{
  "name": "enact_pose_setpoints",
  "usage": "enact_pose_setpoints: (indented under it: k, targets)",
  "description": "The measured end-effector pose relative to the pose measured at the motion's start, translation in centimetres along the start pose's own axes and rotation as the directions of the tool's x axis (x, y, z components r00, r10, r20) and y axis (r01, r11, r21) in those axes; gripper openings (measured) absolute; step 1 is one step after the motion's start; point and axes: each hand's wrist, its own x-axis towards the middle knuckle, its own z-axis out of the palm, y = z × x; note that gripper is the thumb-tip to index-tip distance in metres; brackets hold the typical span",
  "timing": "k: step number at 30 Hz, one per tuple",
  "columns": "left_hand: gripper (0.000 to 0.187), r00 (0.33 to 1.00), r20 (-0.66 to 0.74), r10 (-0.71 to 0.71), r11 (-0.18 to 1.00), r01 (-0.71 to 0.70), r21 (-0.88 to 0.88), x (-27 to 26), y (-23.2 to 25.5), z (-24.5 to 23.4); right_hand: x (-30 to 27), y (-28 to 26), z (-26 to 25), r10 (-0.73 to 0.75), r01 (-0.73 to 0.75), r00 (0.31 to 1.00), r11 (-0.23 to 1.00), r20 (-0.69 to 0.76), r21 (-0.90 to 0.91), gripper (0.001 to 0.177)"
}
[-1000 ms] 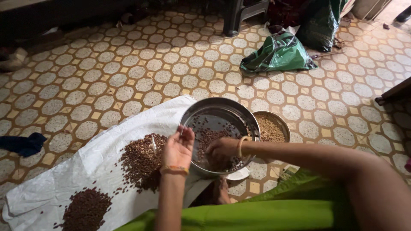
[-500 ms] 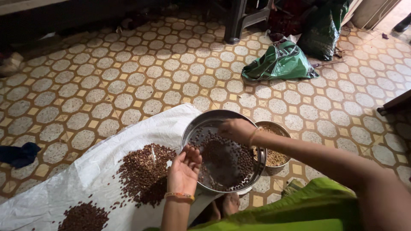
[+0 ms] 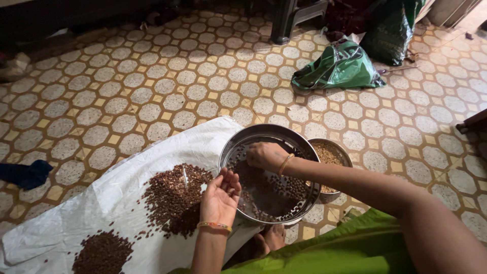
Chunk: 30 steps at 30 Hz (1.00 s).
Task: The person sits on the floor and sorts small brown seeds by hand, picking them from a metal bowl and placing them into a second bowl. The person repeatedly scoops and transfers seeds between the bowls and a white cloth on the floor.
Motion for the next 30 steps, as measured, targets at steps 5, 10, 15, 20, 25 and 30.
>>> enact_pose_setpoints:
  k: [5,10,15,20,25,30]
  targets:
    - [0.019,1.000,0.003,0.001,1.000,-0.001,-0.009,-0.4,0.0,0.3,0.4,0.6,-0.7,0.047,-0.047,0.993,0.999,-0.107,0.005,0.012]
    - [0.020,1.000,-0.001,0.009,1.000,-0.009,0.009,-0.7,-0.1,0.9,0.5,0.7,-0.9,0.038,-0.035,0.998,0.998,0.059,-0.044,0.015]
    - [0.021,0.999,-0.037,0.005,1.000,-0.005,0.024,-0.8,-0.4,1.1,0.3,-0.1,-0.3,0.006,-0.006,1.000,1.000,-0.008,-0.025,0.014]
    - [0.021,1.000,-0.019,0.014,1.000,-0.014,0.026,-0.9,-0.4,1.2,0.4,-0.4,-0.6,-0.008,0.009,0.999,1.000,-0.039,0.023,0.018]
    - [0.020,0.999,-0.037,0.018,1.000,-0.017,0.026,-0.8,-0.5,0.9,2.5,1.0,-0.6,0.137,-0.137,0.989,0.991,-0.059,0.003,0.013]
    - [0.020,0.999,-0.038,0.017,1.000,-0.017,0.000,-0.3,-0.7,0.4,3.2,1.9,0.7,-0.063,0.069,0.990,0.997,-0.129,0.046,0.018]
